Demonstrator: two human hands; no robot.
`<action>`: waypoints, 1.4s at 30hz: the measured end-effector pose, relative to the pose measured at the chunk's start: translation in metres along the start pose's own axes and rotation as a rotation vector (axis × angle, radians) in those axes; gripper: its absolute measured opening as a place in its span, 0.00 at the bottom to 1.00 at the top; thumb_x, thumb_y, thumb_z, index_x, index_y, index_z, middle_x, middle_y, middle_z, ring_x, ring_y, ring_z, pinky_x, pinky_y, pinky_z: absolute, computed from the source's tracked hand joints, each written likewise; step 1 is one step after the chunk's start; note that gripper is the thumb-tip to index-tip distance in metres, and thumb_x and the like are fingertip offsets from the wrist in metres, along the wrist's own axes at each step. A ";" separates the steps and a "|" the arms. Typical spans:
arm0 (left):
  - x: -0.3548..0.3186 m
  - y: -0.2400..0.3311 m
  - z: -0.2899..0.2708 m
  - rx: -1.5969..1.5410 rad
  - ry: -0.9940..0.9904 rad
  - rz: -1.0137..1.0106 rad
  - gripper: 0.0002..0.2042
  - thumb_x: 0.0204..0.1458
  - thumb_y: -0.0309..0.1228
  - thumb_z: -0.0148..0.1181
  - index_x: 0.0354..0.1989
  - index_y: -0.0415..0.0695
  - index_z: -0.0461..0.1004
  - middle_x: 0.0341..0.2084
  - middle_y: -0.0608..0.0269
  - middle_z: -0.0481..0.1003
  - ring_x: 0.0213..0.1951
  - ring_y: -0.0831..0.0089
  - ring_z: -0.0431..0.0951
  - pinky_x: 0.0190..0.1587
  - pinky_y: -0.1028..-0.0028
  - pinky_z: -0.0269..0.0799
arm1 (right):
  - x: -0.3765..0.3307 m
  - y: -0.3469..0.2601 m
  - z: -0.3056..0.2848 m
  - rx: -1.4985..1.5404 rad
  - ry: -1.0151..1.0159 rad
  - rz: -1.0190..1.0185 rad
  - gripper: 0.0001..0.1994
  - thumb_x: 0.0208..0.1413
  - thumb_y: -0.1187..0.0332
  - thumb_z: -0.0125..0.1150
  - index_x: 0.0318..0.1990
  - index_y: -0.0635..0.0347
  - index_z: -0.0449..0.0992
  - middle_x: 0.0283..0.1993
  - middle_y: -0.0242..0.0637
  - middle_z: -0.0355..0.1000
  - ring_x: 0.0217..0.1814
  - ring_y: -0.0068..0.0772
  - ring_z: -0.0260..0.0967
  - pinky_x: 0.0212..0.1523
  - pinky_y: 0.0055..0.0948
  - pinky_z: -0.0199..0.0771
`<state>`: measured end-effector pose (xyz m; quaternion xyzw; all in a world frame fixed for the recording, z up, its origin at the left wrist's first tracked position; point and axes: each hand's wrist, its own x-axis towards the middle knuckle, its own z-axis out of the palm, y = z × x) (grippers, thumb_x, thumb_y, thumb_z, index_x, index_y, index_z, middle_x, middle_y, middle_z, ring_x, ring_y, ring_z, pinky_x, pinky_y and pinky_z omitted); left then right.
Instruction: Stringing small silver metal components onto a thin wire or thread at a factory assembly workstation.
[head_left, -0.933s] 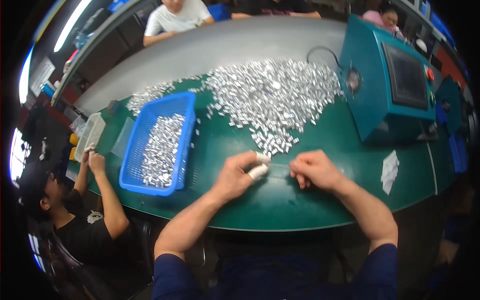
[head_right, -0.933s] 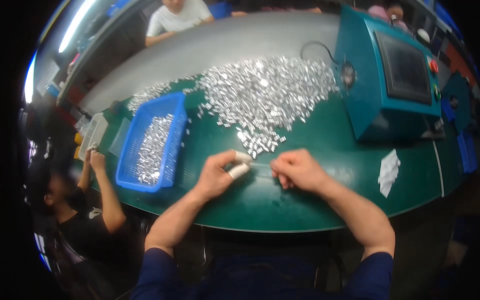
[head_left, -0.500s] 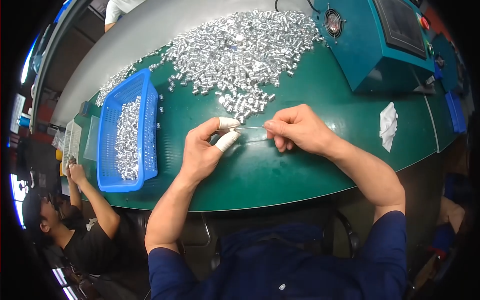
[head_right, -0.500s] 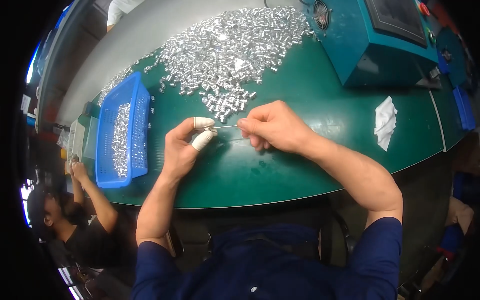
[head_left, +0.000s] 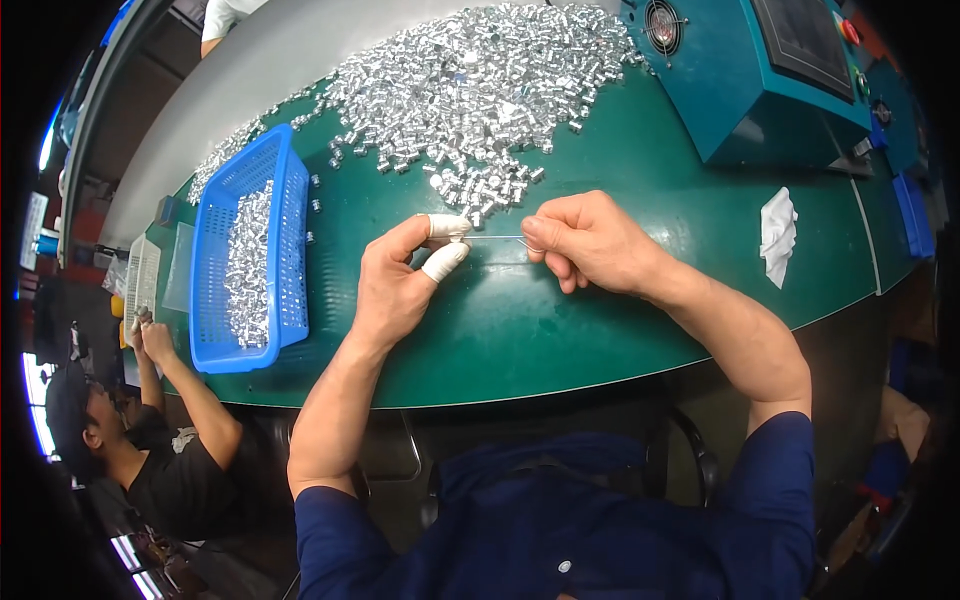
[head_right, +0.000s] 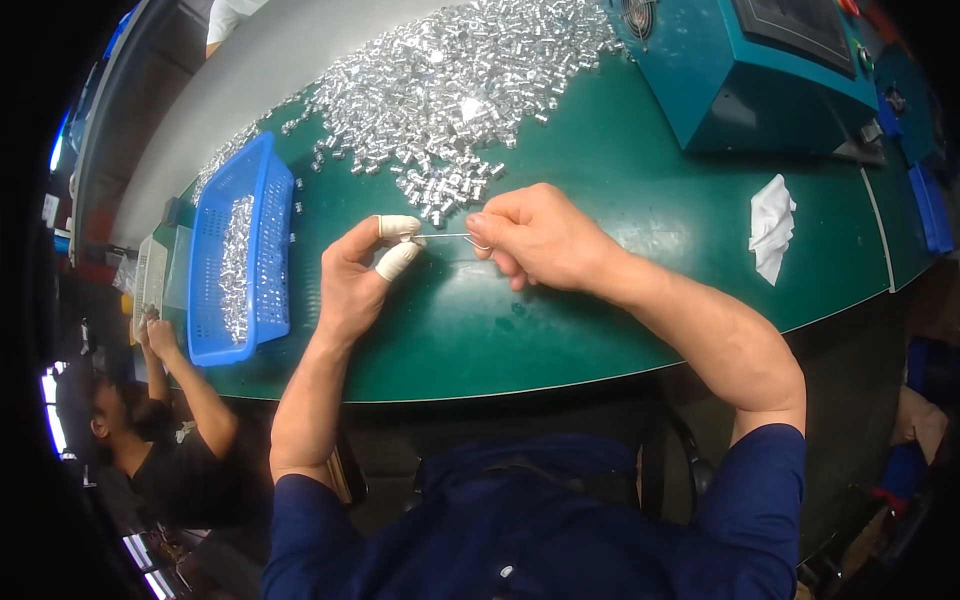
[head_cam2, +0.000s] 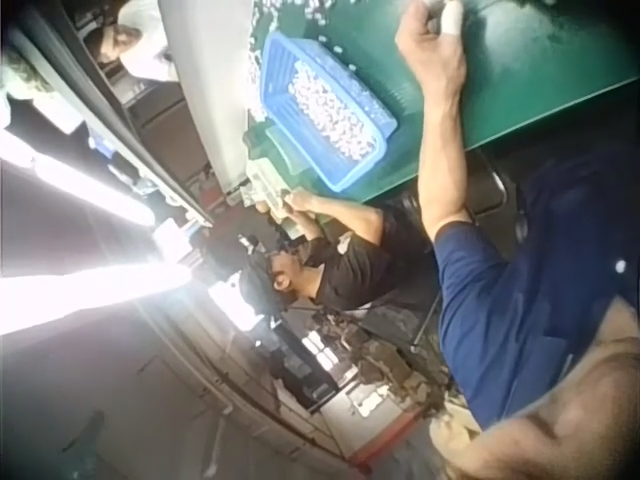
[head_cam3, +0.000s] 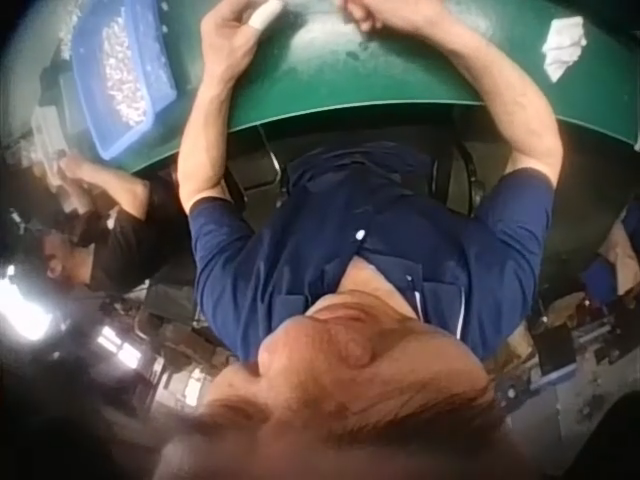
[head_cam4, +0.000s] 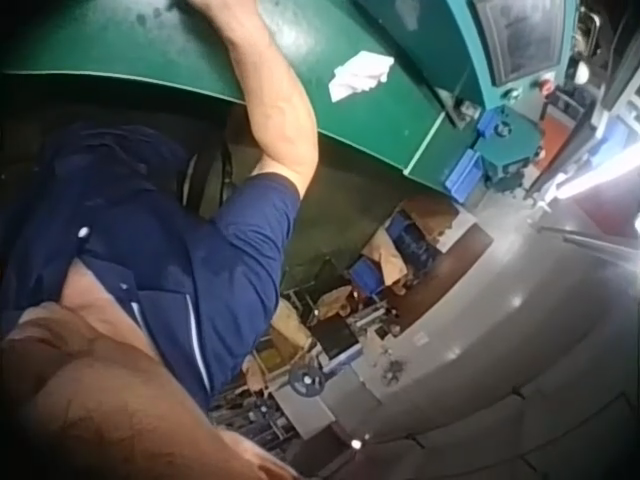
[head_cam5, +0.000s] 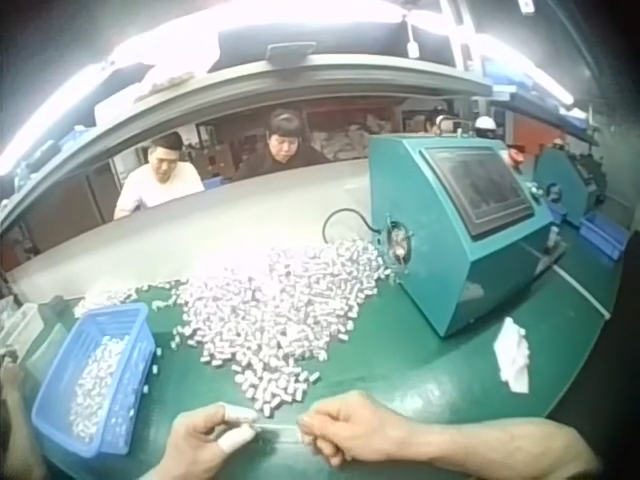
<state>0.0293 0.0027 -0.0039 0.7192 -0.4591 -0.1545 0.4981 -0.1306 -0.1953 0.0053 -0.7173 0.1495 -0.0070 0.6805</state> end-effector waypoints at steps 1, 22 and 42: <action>0.000 -0.003 0.000 -0.045 -0.018 -0.016 0.12 0.54 0.24 0.68 0.46 0.37 0.80 0.35 0.64 0.81 0.37 0.79 0.79 0.43 0.76 0.75 | -0.001 -0.002 0.000 -0.045 0.021 -0.049 0.14 0.67 0.62 0.57 0.34 0.65 0.77 0.21 0.30 0.72 0.22 0.19 0.70 0.23 0.23 0.69; 0.001 -0.004 -0.009 -0.312 0.173 -0.124 0.09 0.59 0.22 0.64 0.46 0.37 0.78 0.37 0.65 0.81 0.40 0.78 0.80 0.46 0.77 0.74 | -0.004 -0.005 -0.002 -0.230 0.336 -0.502 0.08 0.64 0.70 0.62 0.36 0.66 0.80 0.27 0.32 0.76 0.28 0.18 0.71 0.28 0.20 0.69; -0.002 -0.001 -0.009 0.133 0.194 0.085 0.13 0.47 0.27 0.75 0.39 0.36 0.80 0.26 0.64 0.79 0.27 0.79 0.77 0.34 0.76 0.74 | -0.006 -0.008 0.000 -0.506 0.351 -0.896 0.02 0.56 0.77 0.68 0.34 0.66 0.80 0.26 0.37 0.75 0.24 0.27 0.71 0.25 0.25 0.69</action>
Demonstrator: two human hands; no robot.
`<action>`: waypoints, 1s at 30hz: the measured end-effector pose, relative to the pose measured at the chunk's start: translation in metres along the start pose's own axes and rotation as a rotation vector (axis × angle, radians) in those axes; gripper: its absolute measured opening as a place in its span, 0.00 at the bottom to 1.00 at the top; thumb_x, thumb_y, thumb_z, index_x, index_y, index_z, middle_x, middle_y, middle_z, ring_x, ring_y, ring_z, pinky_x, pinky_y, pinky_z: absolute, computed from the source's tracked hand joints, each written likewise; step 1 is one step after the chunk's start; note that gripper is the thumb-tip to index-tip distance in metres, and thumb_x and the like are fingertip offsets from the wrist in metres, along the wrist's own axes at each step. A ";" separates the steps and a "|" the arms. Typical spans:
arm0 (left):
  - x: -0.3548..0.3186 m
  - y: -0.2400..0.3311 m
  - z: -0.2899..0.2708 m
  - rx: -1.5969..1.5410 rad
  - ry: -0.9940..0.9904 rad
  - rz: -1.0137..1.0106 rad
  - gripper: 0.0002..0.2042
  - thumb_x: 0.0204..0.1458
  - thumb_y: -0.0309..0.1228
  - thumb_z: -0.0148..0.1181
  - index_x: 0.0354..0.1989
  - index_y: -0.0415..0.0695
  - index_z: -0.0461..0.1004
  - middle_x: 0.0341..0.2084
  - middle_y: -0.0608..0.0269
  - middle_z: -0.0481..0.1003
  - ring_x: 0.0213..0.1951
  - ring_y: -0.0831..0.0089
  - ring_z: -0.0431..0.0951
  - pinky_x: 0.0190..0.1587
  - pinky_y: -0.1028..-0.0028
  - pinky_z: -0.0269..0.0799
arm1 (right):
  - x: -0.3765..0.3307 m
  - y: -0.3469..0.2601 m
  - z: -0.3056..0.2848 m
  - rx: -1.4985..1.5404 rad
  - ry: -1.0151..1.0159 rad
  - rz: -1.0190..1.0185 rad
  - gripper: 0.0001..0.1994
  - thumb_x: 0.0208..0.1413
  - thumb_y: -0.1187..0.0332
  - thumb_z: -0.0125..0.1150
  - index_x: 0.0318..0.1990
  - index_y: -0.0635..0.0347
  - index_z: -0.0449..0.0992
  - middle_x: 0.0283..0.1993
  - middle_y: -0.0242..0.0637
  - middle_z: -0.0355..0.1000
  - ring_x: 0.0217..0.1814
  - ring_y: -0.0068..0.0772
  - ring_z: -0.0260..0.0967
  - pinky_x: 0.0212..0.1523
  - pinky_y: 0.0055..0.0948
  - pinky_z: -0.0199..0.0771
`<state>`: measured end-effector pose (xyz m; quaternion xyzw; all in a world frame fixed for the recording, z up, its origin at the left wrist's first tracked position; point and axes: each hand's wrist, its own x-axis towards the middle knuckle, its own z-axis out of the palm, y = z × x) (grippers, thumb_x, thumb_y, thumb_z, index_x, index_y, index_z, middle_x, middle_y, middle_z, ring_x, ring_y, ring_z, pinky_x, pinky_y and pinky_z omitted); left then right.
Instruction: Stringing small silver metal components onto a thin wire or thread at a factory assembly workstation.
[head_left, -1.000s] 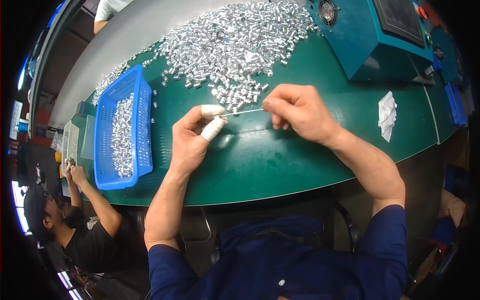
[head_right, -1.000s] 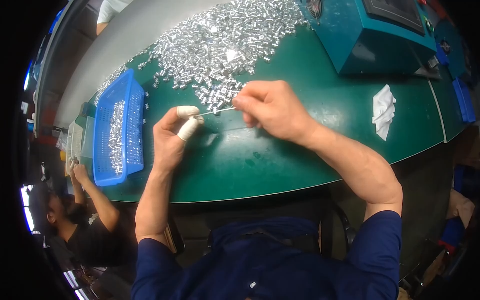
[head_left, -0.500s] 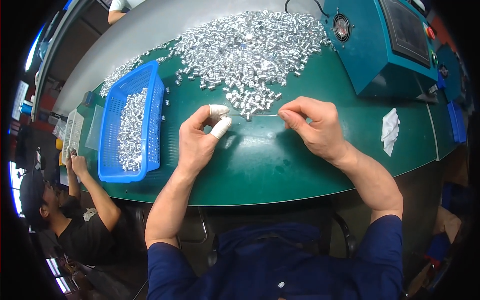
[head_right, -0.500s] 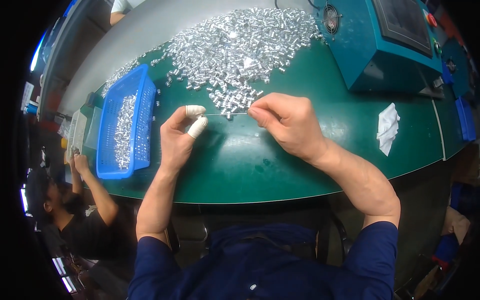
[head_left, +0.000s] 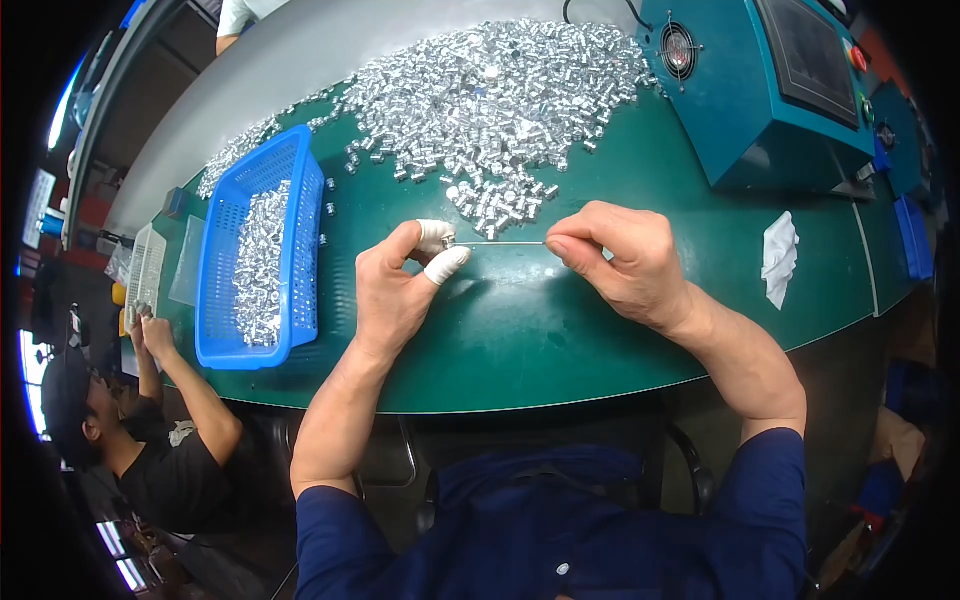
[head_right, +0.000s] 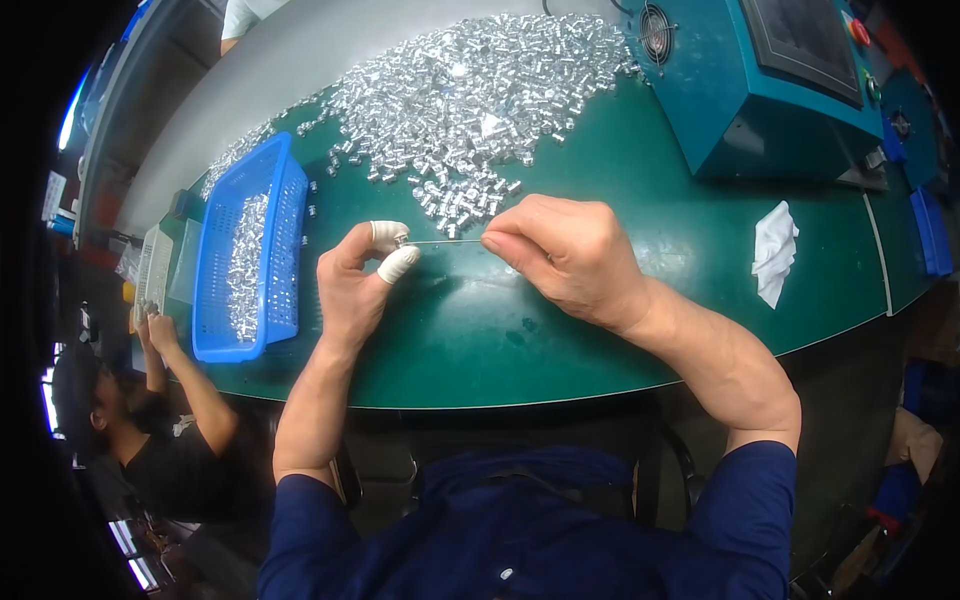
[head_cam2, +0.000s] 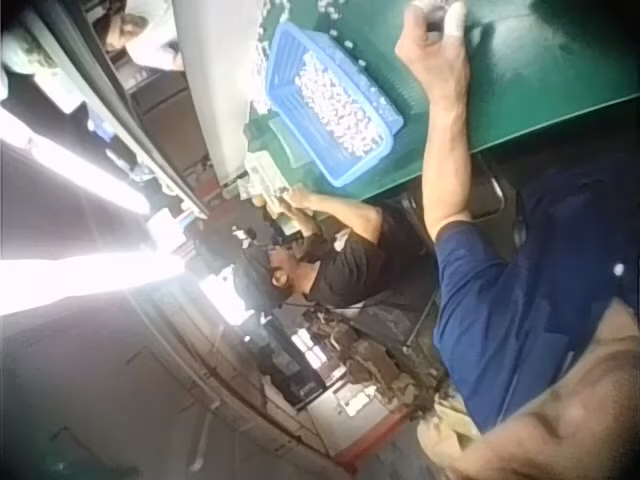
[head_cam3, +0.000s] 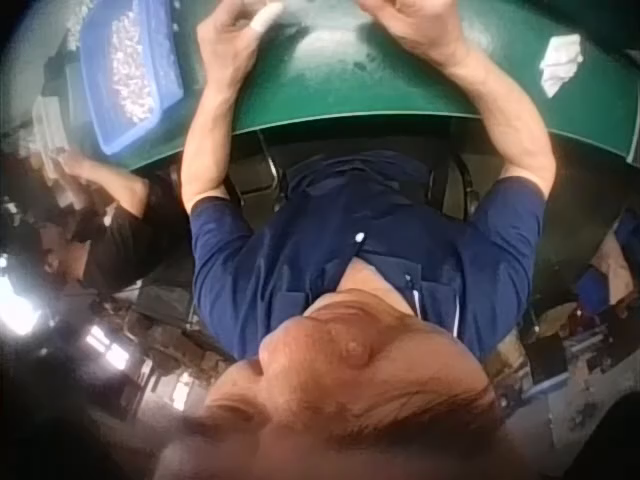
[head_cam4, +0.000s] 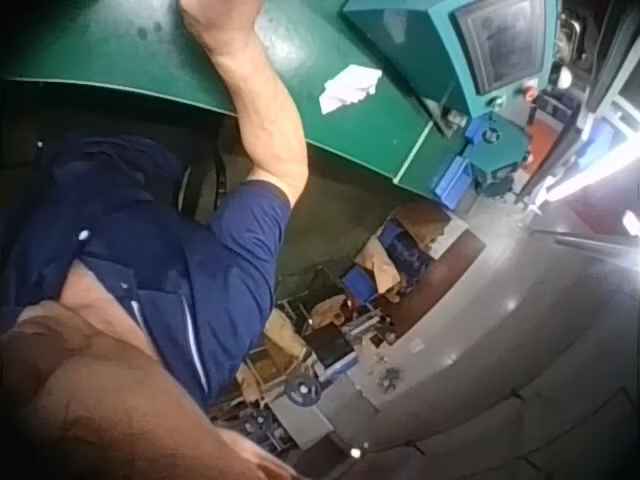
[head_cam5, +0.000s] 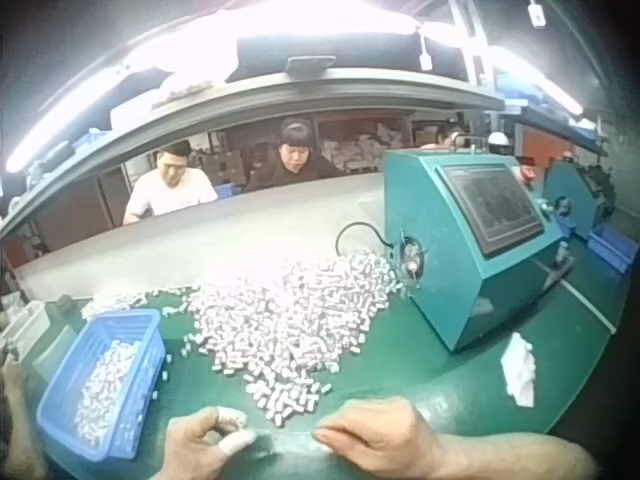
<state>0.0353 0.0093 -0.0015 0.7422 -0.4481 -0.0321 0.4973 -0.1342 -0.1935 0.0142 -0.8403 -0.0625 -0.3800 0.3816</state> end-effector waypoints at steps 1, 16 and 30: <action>0.000 0.000 0.001 0.002 -0.002 0.008 0.14 0.47 0.27 0.75 0.39 0.36 0.79 0.26 0.64 0.80 0.28 0.79 0.77 0.34 0.77 0.74 | 0.000 0.001 0.000 -0.016 0.002 -0.014 0.02 0.56 0.77 0.68 0.34 0.66 0.80 0.26 0.37 0.75 0.24 0.28 0.71 0.24 0.25 0.69; 0.001 0.001 0.008 0.056 -0.027 -0.033 0.14 0.48 0.26 0.74 0.41 0.36 0.79 0.26 0.64 0.79 0.28 0.80 0.77 0.34 0.77 0.74 | -0.004 -0.014 0.004 -0.391 -0.090 -0.350 0.08 0.46 0.78 0.72 0.31 0.62 0.77 0.20 0.33 0.66 0.17 0.32 0.66 0.18 0.30 0.65; 0.001 -0.007 0.012 -0.310 -0.117 -0.242 0.10 0.56 0.18 0.64 0.46 0.37 0.74 0.39 0.61 0.79 0.44 0.73 0.81 0.49 0.74 0.76 | -0.006 -0.011 -0.001 -0.372 -0.024 -0.305 0.08 0.46 0.79 0.72 0.31 0.61 0.77 0.21 0.32 0.67 0.18 0.31 0.67 0.18 0.30 0.66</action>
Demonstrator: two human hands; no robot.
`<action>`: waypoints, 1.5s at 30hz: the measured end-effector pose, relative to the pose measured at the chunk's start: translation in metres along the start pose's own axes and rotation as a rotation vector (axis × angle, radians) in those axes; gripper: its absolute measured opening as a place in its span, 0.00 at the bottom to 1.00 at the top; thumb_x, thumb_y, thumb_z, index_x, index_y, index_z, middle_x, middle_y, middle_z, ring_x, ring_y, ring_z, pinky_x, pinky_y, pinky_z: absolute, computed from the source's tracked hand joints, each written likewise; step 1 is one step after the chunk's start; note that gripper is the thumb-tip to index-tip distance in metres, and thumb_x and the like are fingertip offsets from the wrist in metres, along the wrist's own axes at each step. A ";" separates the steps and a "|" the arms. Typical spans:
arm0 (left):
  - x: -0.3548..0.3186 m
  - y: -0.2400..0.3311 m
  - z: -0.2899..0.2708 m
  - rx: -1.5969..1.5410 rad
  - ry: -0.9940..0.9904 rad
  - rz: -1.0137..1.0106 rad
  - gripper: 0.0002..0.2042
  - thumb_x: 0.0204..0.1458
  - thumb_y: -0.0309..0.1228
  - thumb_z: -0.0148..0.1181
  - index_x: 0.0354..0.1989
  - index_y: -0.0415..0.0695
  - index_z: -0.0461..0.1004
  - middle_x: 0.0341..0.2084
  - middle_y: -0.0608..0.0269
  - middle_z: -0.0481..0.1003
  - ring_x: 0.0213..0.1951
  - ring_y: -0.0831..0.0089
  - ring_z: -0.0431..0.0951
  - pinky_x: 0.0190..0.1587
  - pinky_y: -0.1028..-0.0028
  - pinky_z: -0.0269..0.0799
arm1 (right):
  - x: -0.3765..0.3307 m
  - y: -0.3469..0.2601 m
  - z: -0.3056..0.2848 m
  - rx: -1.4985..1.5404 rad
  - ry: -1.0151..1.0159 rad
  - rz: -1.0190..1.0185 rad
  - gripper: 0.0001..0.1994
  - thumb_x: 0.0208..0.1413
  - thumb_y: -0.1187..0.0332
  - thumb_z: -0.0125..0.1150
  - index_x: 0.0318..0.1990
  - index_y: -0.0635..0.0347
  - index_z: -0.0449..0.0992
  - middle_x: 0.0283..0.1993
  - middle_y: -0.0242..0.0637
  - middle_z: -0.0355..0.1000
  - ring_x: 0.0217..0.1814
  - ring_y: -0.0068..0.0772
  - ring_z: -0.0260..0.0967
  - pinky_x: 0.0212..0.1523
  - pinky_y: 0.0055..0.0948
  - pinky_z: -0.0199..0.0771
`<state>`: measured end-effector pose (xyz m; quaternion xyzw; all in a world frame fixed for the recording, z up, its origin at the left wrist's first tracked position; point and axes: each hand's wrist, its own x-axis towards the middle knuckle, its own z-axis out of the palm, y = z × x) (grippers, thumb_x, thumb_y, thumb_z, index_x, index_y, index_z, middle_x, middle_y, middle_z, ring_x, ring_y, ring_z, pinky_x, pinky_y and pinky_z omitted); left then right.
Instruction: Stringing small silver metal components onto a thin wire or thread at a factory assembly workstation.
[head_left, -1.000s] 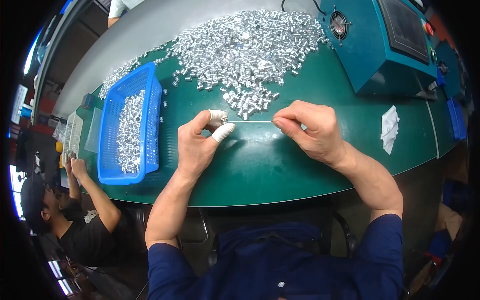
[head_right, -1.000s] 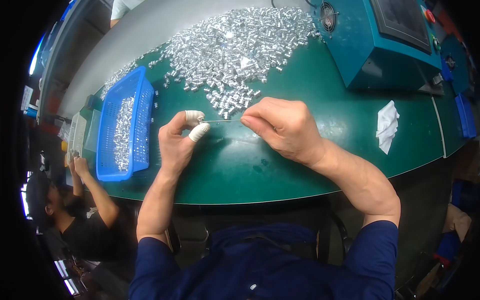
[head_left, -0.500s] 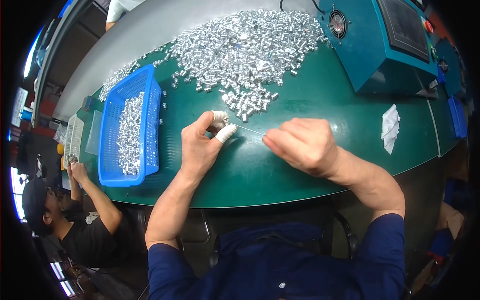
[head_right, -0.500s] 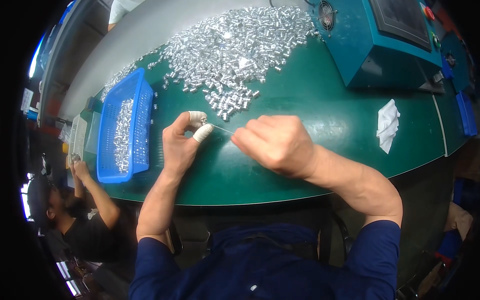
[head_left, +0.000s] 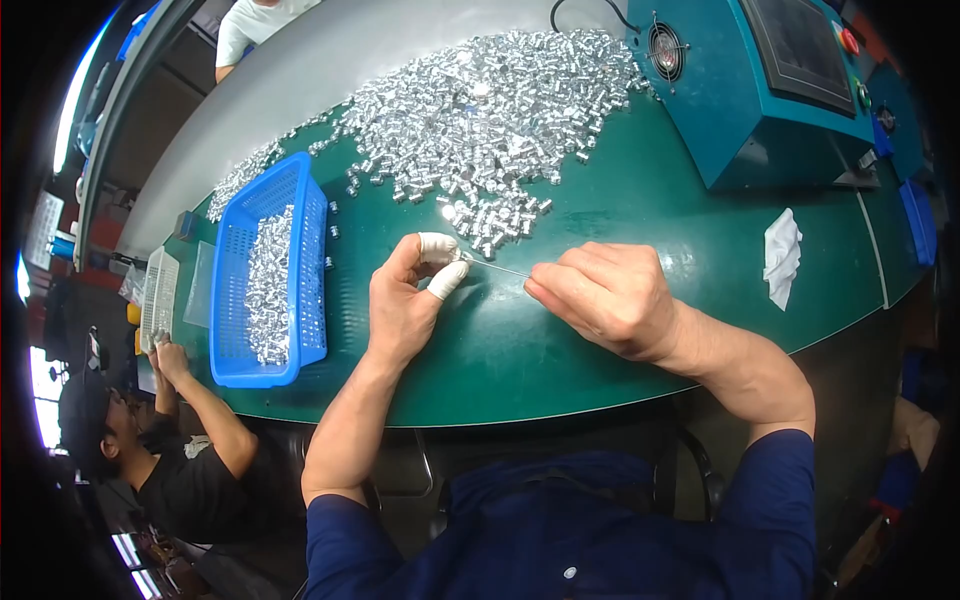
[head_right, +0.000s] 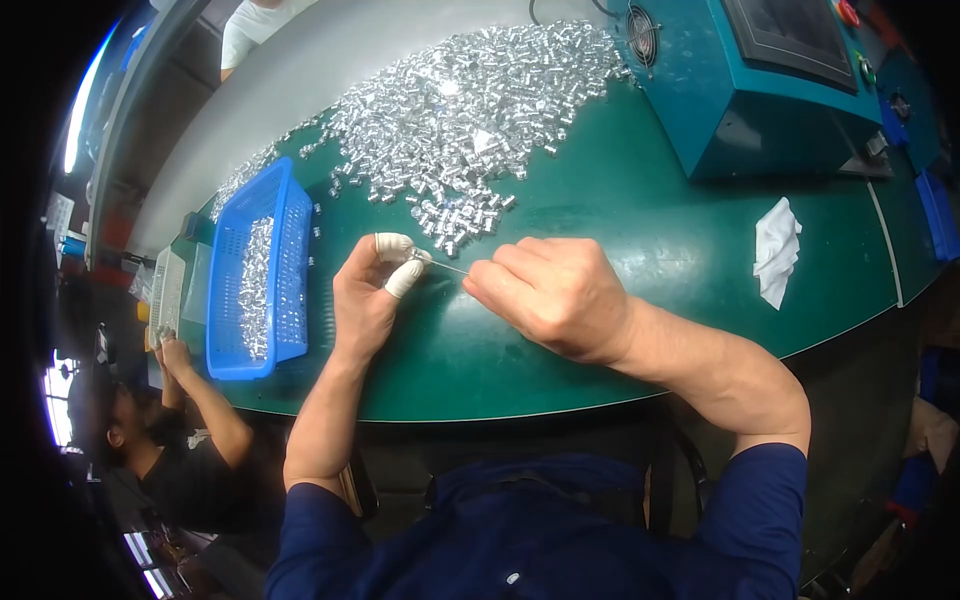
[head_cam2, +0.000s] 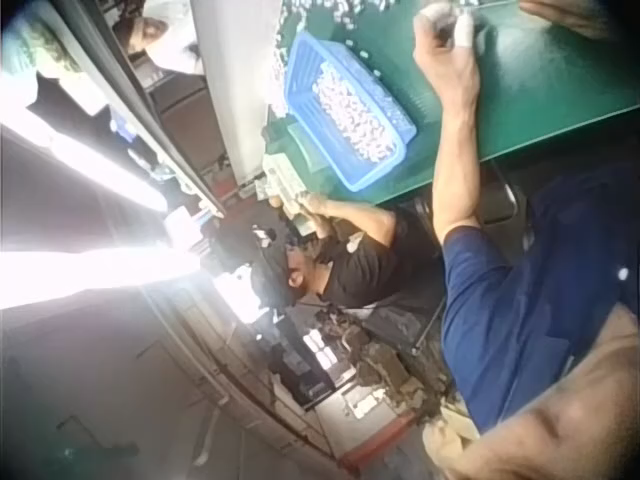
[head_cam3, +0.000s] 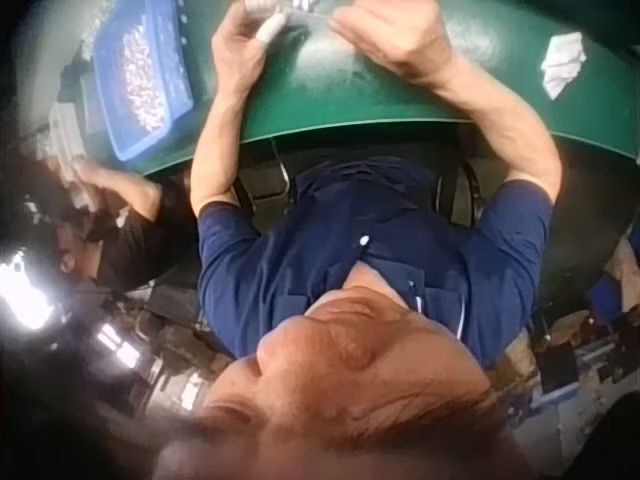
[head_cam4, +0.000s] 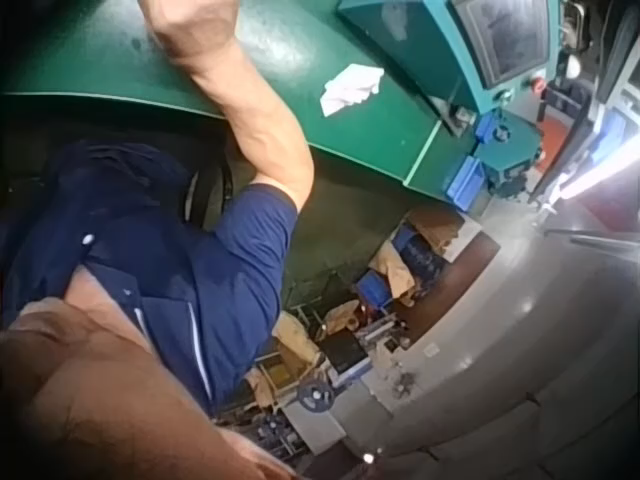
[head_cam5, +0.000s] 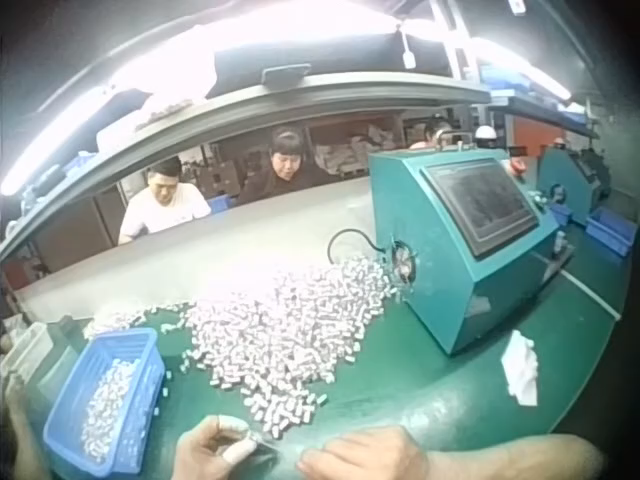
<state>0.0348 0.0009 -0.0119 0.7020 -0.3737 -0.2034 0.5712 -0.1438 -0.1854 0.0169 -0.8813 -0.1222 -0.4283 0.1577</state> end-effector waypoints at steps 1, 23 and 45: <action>-0.001 -0.001 -0.001 -0.010 -0.009 0.007 0.10 0.56 0.17 0.64 0.45 0.37 0.74 0.39 0.62 0.79 0.44 0.73 0.81 0.49 0.74 0.76 | 0.000 0.000 0.000 0.002 0.000 -0.001 0.08 0.46 0.79 0.72 0.31 0.61 0.77 0.21 0.32 0.67 0.18 0.31 0.67 0.18 0.30 0.66; -0.005 0.018 -0.005 0.225 -0.013 0.077 0.13 0.52 0.26 0.70 0.45 0.37 0.78 0.34 0.62 0.81 0.35 0.77 0.81 0.42 0.75 0.76 | 0.003 0.001 0.007 0.909 -0.169 1.100 0.07 0.65 0.70 0.61 0.42 0.65 0.79 0.28 0.33 0.77 0.29 0.20 0.75 0.27 0.19 0.71; -0.010 0.013 -0.008 -0.003 -0.197 0.067 0.13 0.57 0.31 0.67 0.46 0.37 0.78 0.34 0.57 0.82 0.36 0.73 0.80 0.39 0.72 0.76 | -0.002 0.004 0.017 0.916 -0.276 1.151 0.08 0.64 0.69 0.61 0.44 0.65 0.77 0.25 0.32 0.75 0.25 0.22 0.73 0.26 0.17 0.69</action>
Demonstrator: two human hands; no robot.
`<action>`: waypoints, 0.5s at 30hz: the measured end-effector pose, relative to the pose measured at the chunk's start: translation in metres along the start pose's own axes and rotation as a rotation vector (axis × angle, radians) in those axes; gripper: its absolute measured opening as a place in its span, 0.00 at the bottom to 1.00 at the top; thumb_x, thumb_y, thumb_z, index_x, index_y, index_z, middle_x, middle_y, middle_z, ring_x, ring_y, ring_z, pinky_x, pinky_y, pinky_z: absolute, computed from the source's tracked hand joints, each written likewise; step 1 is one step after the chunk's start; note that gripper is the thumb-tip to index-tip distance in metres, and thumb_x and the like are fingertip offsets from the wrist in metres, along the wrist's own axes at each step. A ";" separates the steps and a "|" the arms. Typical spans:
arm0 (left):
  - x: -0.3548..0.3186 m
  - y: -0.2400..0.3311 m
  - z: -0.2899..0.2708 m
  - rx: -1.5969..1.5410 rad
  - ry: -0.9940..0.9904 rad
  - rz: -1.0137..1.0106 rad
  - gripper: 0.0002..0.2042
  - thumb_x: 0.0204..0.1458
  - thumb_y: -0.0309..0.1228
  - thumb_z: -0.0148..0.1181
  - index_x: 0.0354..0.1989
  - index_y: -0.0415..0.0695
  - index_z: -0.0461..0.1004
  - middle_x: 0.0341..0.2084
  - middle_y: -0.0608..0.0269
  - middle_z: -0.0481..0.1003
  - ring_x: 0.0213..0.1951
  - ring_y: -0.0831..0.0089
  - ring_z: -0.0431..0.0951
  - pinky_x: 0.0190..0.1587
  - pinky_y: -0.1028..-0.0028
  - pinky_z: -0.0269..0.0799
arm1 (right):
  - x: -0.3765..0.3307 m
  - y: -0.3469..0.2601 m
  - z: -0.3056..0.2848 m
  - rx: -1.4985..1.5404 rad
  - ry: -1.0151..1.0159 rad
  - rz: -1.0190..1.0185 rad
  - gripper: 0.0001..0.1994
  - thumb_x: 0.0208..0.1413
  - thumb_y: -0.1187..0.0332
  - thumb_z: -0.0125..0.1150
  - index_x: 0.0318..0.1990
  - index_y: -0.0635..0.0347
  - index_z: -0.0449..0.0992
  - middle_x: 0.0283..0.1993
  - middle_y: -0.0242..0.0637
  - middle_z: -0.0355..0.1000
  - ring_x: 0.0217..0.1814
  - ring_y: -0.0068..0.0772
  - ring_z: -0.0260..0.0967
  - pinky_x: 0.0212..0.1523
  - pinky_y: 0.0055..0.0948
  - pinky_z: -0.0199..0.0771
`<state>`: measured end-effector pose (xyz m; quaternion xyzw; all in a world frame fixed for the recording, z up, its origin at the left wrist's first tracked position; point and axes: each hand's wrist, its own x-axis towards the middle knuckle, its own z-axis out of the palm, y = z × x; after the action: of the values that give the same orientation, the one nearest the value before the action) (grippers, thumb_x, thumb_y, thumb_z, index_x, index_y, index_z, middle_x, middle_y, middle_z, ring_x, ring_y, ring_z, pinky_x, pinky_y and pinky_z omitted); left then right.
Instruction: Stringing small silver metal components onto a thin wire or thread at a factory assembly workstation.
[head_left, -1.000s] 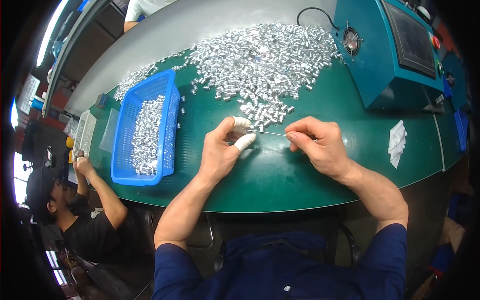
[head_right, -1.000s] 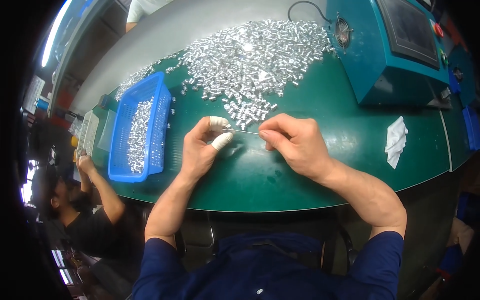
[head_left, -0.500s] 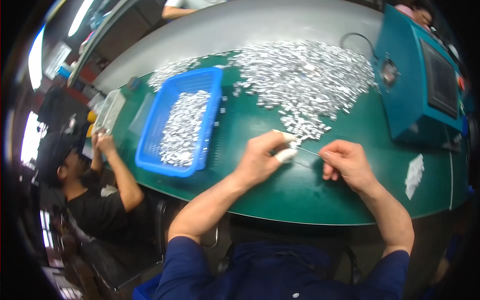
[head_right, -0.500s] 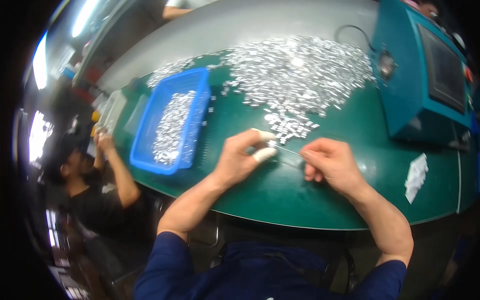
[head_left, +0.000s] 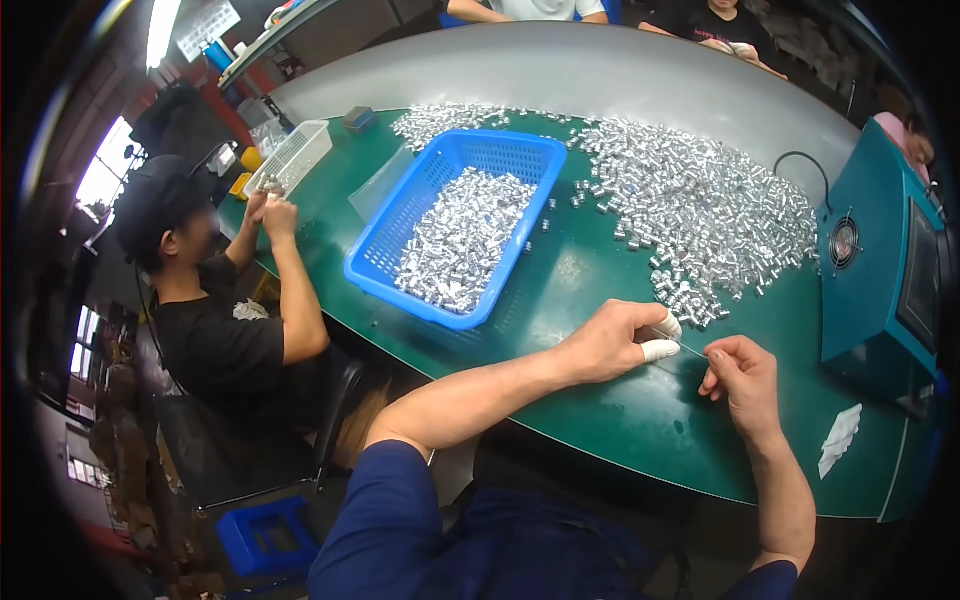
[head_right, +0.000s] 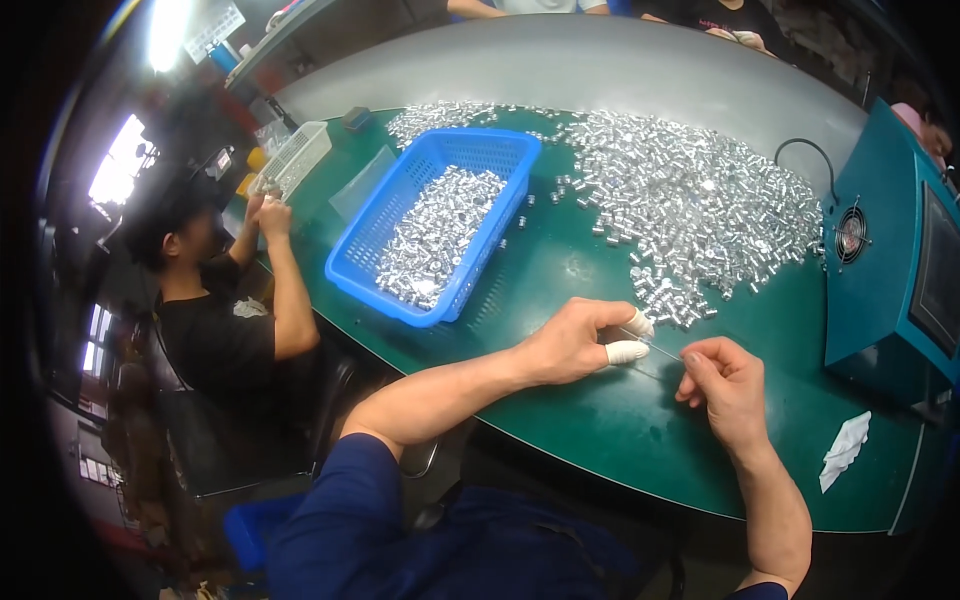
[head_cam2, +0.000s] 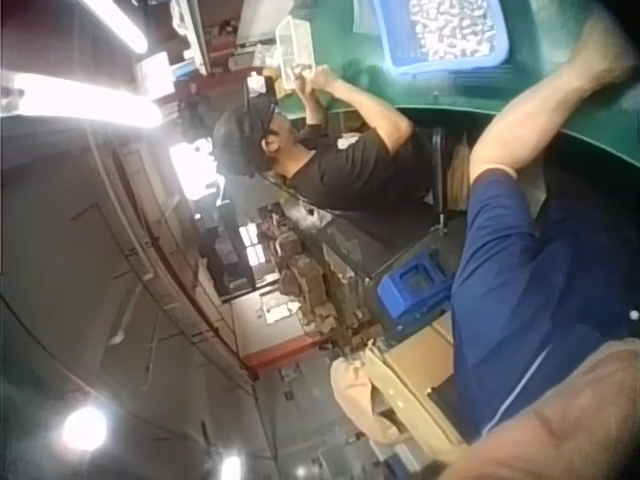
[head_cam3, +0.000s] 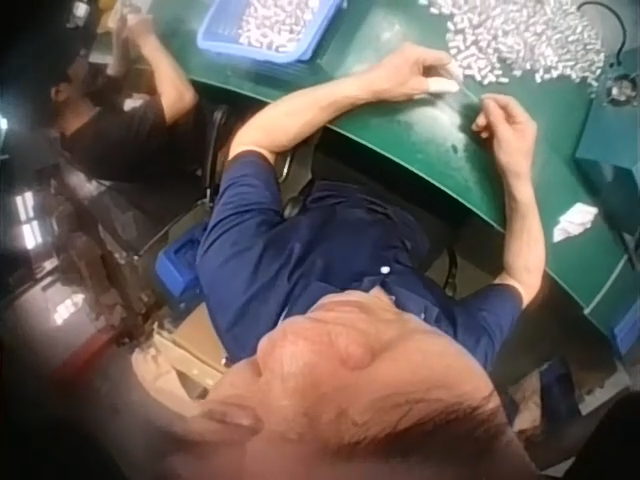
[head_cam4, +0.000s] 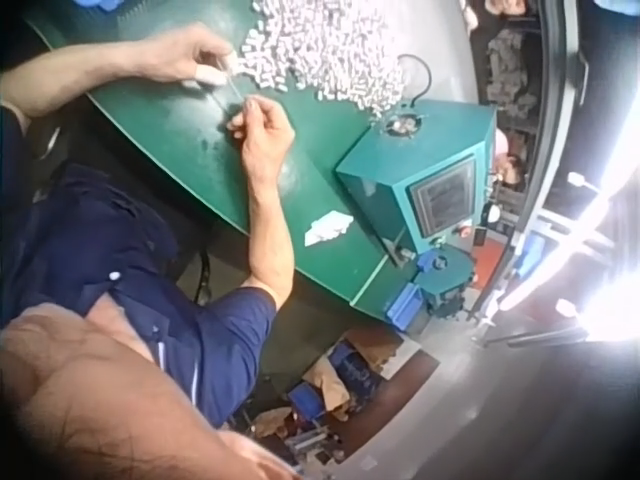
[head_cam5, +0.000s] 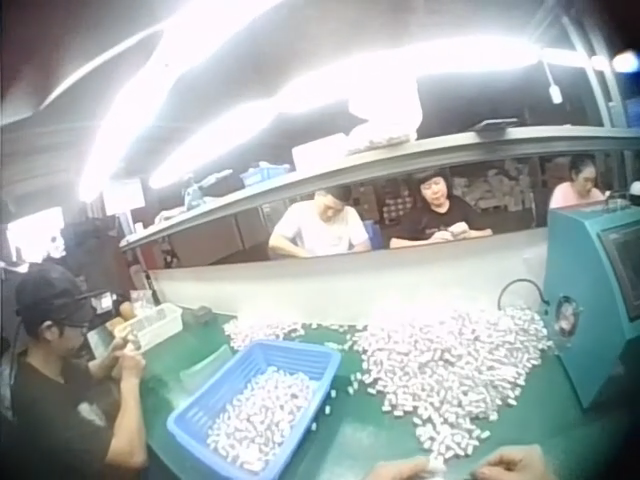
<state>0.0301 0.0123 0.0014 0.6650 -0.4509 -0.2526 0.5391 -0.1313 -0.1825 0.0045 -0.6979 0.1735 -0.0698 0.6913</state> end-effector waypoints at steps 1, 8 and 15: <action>0.001 0.001 0.000 -0.008 -0.004 -0.006 0.12 0.58 0.31 0.66 0.46 0.37 0.78 0.34 0.58 0.82 0.36 0.74 0.80 0.39 0.73 0.76 | -0.001 0.001 -0.001 -0.015 0.005 -0.005 0.08 0.63 0.70 0.62 0.45 0.65 0.76 0.26 0.32 0.74 0.26 0.22 0.73 0.27 0.16 0.69; 0.004 0.003 -0.007 -0.311 -0.031 -0.212 0.10 0.62 0.33 0.62 0.47 0.41 0.78 0.32 0.65 0.80 0.35 0.79 0.79 0.37 0.76 0.74 | -0.004 -0.015 0.004 -0.568 0.103 -0.696 0.09 0.55 0.77 0.67 0.44 0.65 0.78 0.34 0.36 0.77 0.33 0.22 0.73 0.30 0.23 0.71; 0.002 -0.003 0.004 0.001 0.040 0.131 0.10 0.60 0.31 0.65 0.42 0.37 0.78 0.31 0.61 0.80 0.35 0.77 0.79 0.37 0.74 0.74 | -0.004 -0.003 -0.010 -0.274 -0.017 -0.175 0.06 0.57 0.75 0.66 0.40 0.67 0.79 0.32 0.39 0.78 0.29 0.24 0.74 0.30 0.25 0.73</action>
<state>0.0285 0.0090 -0.0024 0.6391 -0.4828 -0.2032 0.5631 -0.1379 -0.1905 0.0088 -0.7988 0.1141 -0.0993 0.5822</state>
